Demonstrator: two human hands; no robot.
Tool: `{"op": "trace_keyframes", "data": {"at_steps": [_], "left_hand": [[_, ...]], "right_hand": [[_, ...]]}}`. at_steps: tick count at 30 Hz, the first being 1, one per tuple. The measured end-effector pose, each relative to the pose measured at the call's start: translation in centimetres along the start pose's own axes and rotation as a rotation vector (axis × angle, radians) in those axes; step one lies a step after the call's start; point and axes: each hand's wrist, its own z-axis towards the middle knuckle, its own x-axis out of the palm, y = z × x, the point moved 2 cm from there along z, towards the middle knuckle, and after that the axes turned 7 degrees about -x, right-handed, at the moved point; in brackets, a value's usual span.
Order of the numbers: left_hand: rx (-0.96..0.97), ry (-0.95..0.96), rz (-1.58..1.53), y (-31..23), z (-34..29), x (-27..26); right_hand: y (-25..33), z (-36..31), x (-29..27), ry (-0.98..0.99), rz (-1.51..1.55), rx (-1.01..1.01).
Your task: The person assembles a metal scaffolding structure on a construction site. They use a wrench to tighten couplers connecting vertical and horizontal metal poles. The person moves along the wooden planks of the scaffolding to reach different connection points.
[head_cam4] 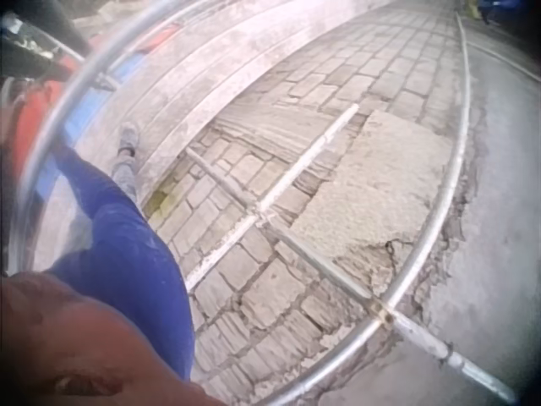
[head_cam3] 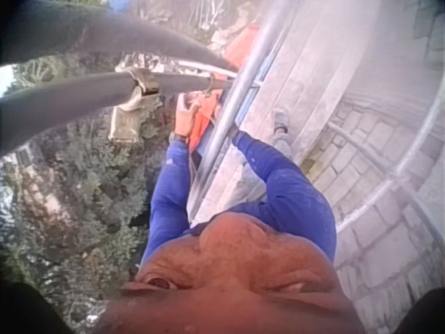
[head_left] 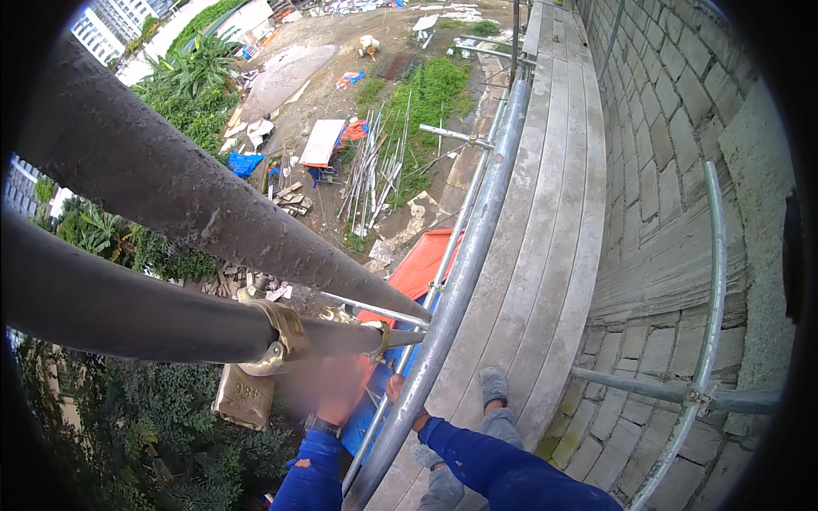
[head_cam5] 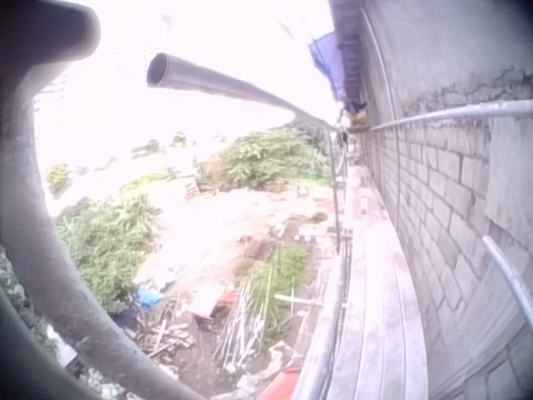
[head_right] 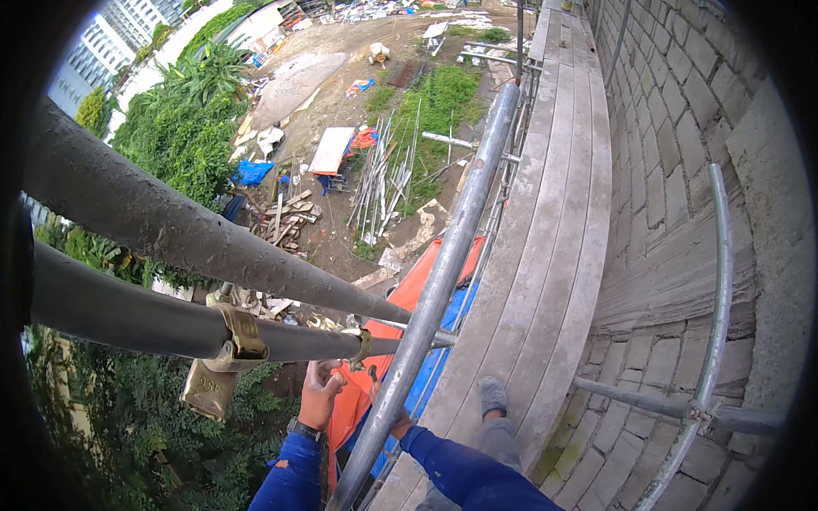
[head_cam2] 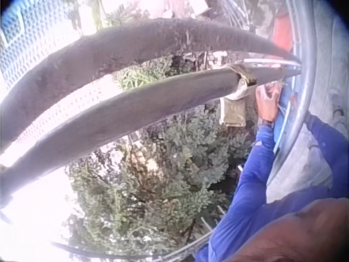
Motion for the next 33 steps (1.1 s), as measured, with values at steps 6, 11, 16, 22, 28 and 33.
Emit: {"op": "trace_keyframes", "data": {"at_steps": [6, 11, 16, 22, 28, 33], "left_hand": [[-0.357, 0.461, -0.362, -3.1, -12.6, -3.5], [-0.275, 0.521, 0.107, 0.7, -21.0, -2.0], [-0.256, 0.457, 0.066, 1.8, -21.8, -2.0], [-0.106, 0.353, 0.318, -1.2, -24.7, -3.8], [-0.369, 0.493, 0.427, 3.9, -33.4, -8.2], [-0.371, 0.367, 0.421, 5.4, -37.7, -9.5]], "right_hand": [[1.3, -4.1, -11.5, -0.057, -0.522, 0.051], [4.7, -9.9, -19.1, -0.244, -0.910, 0.068], [9.1, -15.2, -18.3, -0.332, -0.919, 0.081], [8.8, -20.5, -15.5, -0.259, -0.981, 0.046], [9.9, -21.7, -10.3, -0.042, -1.056, 0.127], [13.4, -17.1, -7.2, 0.142, -1.043, -0.012]]}}
